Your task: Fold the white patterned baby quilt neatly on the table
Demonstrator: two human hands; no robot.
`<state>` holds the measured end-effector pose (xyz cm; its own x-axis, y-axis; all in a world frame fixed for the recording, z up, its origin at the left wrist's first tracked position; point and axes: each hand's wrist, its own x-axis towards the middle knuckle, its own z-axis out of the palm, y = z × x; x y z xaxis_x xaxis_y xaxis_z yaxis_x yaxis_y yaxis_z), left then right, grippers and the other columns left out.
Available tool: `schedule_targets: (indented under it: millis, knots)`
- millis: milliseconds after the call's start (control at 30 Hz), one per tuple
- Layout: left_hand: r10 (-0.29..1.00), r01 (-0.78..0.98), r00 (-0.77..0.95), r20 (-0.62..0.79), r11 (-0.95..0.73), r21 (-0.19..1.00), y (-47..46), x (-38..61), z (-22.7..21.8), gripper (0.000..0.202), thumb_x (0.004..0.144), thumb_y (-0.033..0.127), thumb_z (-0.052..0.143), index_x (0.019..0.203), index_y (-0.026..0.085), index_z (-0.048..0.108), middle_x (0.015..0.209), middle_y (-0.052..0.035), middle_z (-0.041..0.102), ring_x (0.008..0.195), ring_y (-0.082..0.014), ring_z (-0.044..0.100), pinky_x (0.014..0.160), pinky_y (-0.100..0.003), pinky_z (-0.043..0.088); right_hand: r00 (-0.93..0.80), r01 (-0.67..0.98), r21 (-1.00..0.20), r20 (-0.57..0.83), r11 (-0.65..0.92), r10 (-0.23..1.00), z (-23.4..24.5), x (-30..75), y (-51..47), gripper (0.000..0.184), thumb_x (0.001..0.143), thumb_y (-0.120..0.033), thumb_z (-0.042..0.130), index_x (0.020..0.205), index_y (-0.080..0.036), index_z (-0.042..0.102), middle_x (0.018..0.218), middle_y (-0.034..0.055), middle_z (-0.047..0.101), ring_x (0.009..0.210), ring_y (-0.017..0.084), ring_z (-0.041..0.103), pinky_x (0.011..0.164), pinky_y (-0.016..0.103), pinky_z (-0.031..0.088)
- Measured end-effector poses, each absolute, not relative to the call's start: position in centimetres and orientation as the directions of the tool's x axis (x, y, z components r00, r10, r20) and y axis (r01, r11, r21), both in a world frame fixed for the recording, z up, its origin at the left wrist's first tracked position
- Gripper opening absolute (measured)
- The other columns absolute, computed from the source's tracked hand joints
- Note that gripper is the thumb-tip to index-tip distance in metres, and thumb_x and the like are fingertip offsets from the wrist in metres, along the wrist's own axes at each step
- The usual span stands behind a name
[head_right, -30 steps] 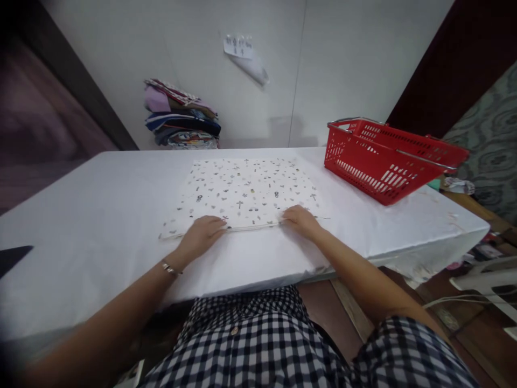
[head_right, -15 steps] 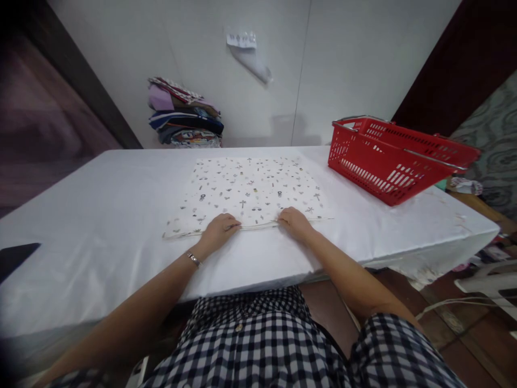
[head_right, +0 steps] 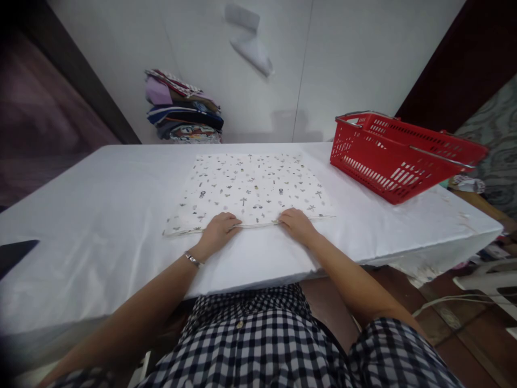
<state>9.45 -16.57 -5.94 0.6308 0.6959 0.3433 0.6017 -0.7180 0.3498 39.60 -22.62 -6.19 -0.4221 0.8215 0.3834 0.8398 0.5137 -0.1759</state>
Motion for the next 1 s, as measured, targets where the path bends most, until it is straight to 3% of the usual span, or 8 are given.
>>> schedule_targets:
  millis: [300, 700, 1000]
  knots:
    - [0.701, 0.635, 0.608, 0.373, -0.711, 0.301, -16.7, 9.9, -5.5, 0.025, 0.094, 0.031, 0.045, 0.094, 0.020, 0.068, 0.095, -0.0058, 0.066, 0.088, -0.0202, 0.055, 0.080, -0.036, 0.044, -0.310, 0.829, -0.315, 0.430, 0.463, 0.848, -6.4, 39.6, -22.4, 0.026, 0.095, -0.028, 0.045, 0.095, -0.020, 0.070, 0.099, 0.0097, 0.067, 0.092, 0.022, 0.057, 0.083, 0.037, 0.047]
    - [0.645, 0.669, 0.698, 0.311, -0.742, 0.036, -17.5, 10.3, -4.8, 0.028, 0.094, 0.024, 0.042, 0.084, 0.019, 0.068, 0.088, -0.0076, 0.065, 0.087, -0.0216, 0.054, 0.074, -0.036, 0.039, -0.394, 0.861, -0.169, 0.373, 0.479, 0.840, -6.6, 39.4, -22.5, 0.026, 0.096, -0.027, 0.044, 0.095, -0.019, 0.069, 0.100, 0.0097, 0.067, 0.094, 0.022, 0.056, 0.080, 0.036, 0.042]
    - [0.686, 0.710, 0.636, 0.352, -0.700, 0.082, -17.3, 10.4, -5.1, 0.024, 0.094, 0.028, 0.044, 0.091, 0.018, 0.065, 0.093, -0.0071, 0.065, 0.087, -0.0213, 0.054, 0.076, -0.036, 0.041, -0.441, 0.848, -0.158, 0.321, 0.507, 0.838, -4.8, 36.0, -22.0, 0.024, 0.092, -0.033, 0.053, 0.108, -0.020, 0.064, 0.111, 0.0097, 0.063, 0.100, 0.024, 0.052, 0.083, 0.036, 0.038]
